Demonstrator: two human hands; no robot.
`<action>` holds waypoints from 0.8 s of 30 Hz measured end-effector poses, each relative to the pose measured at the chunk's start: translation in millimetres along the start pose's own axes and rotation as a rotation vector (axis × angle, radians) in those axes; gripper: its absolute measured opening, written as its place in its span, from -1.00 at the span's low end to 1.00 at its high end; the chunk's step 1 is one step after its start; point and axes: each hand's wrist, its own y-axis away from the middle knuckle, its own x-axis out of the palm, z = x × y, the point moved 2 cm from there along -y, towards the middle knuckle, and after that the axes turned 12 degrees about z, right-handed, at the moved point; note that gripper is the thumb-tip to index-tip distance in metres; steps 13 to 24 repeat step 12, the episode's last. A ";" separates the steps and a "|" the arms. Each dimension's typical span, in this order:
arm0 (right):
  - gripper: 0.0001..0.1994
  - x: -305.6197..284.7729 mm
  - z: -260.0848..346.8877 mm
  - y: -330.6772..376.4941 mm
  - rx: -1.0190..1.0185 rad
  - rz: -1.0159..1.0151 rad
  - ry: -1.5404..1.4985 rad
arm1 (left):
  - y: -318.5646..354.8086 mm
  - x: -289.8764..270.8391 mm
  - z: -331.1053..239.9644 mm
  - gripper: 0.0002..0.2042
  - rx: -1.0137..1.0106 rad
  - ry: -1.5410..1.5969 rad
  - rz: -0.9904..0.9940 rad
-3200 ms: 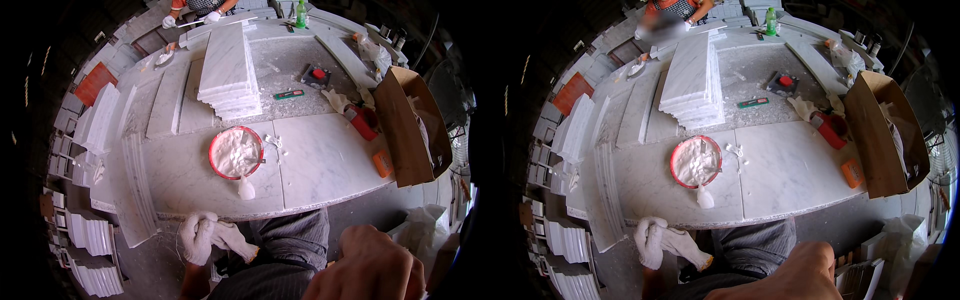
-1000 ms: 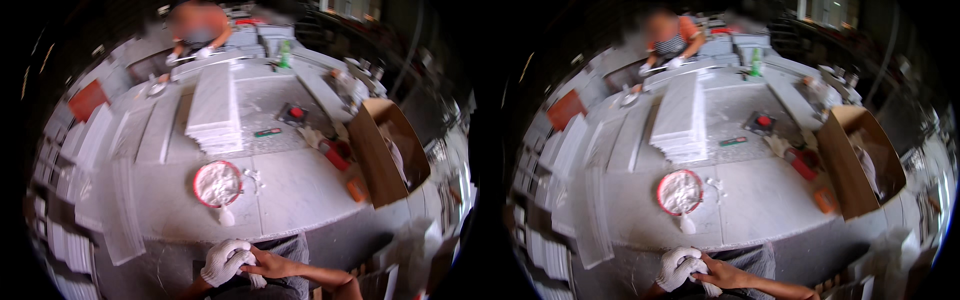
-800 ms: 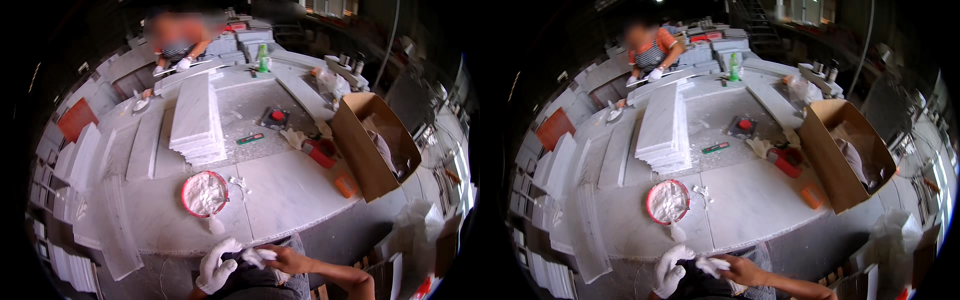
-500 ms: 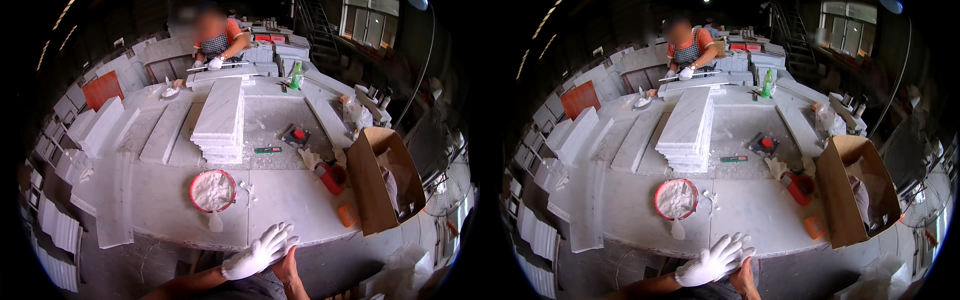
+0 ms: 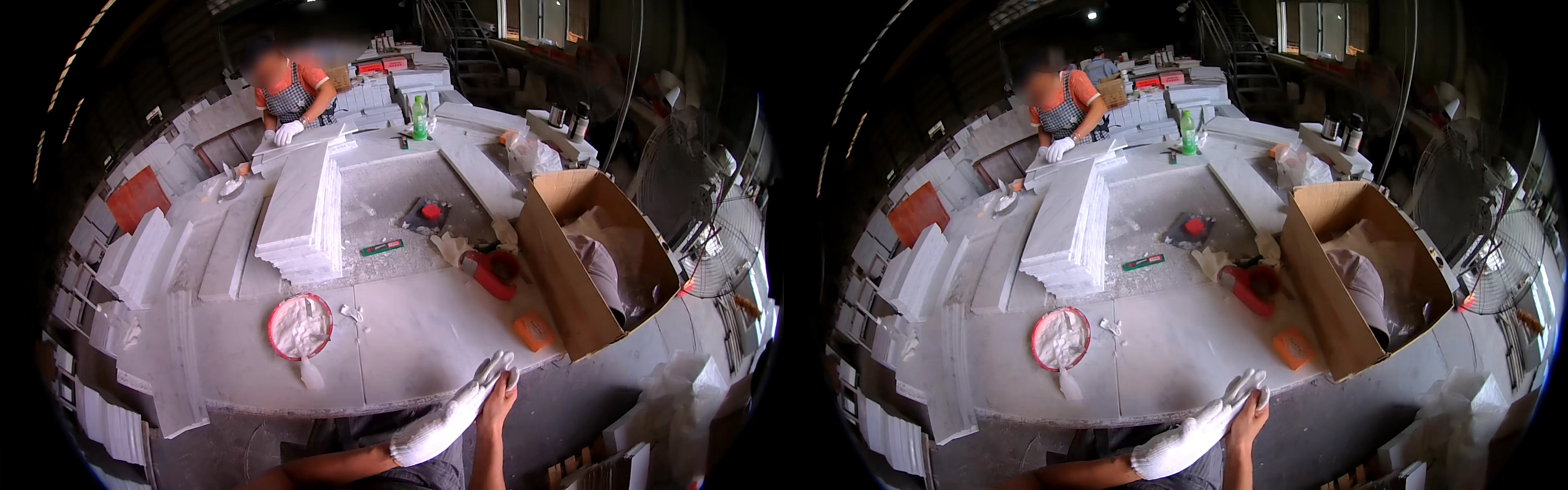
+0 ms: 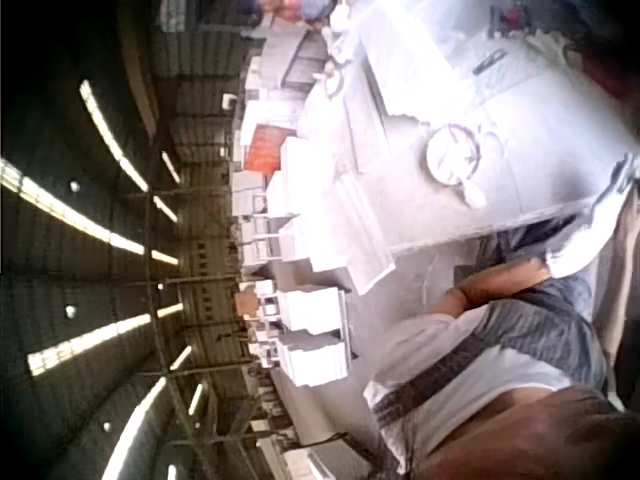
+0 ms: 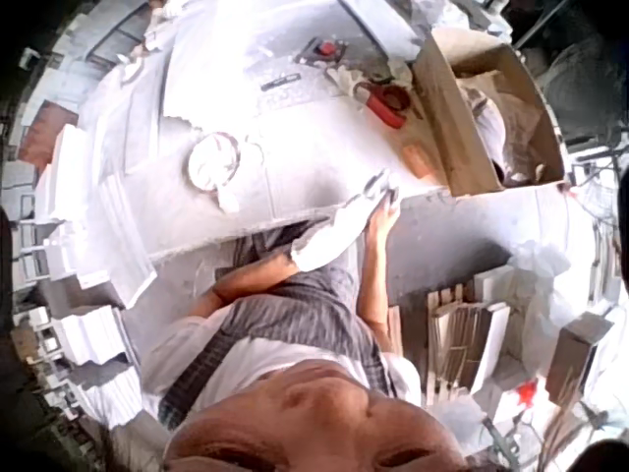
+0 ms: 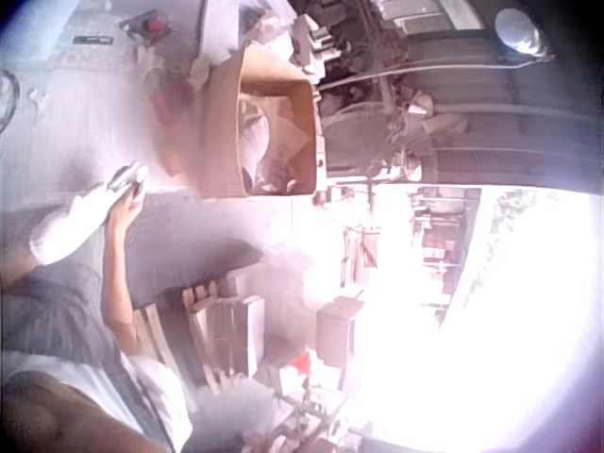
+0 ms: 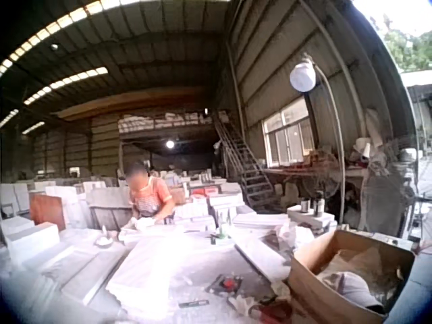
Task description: The person applies a white paste to the edges of rectangular plaster panels using a small metal spatula, then smooths the edges with a sanding block. The person repeats this process on multiple panels, stacking finished pieces on the table.
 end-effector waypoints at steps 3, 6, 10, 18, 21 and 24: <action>-0.77 -4.9 1.0 1.0 0.083 0.031 0.027 | 1.0 -8.3 -8.2 -0.40 0.093 0.159 0.079; -0.69 -32.6 9.8 4.0 0.356 0.158 0.085 | -22.4 -18.4 8.7 -0.42 0.118 0.255 0.010; -0.57 -0.7 30.7 14.2 0.380 0.365 0.029 | -49.4 24.4 -35.4 -0.39 -0.032 -2.686 0.095; -0.46 -10.9 45.3 4.6 0.444 0.355 0.161 | -69.1 43.4 -56.9 -0.20 -0.186 -2.632 -0.175; -0.46 -10.9 45.3 4.6 0.444 0.355 0.161 | -69.1 43.4 -56.9 -0.20 -0.186 -2.632 -0.175; -0.46 -10.9 45.3 4.6 0.444 0.355 0.161 | -69.1 43.4 -56.9 -0.20 -0.186 -2.632 -0.175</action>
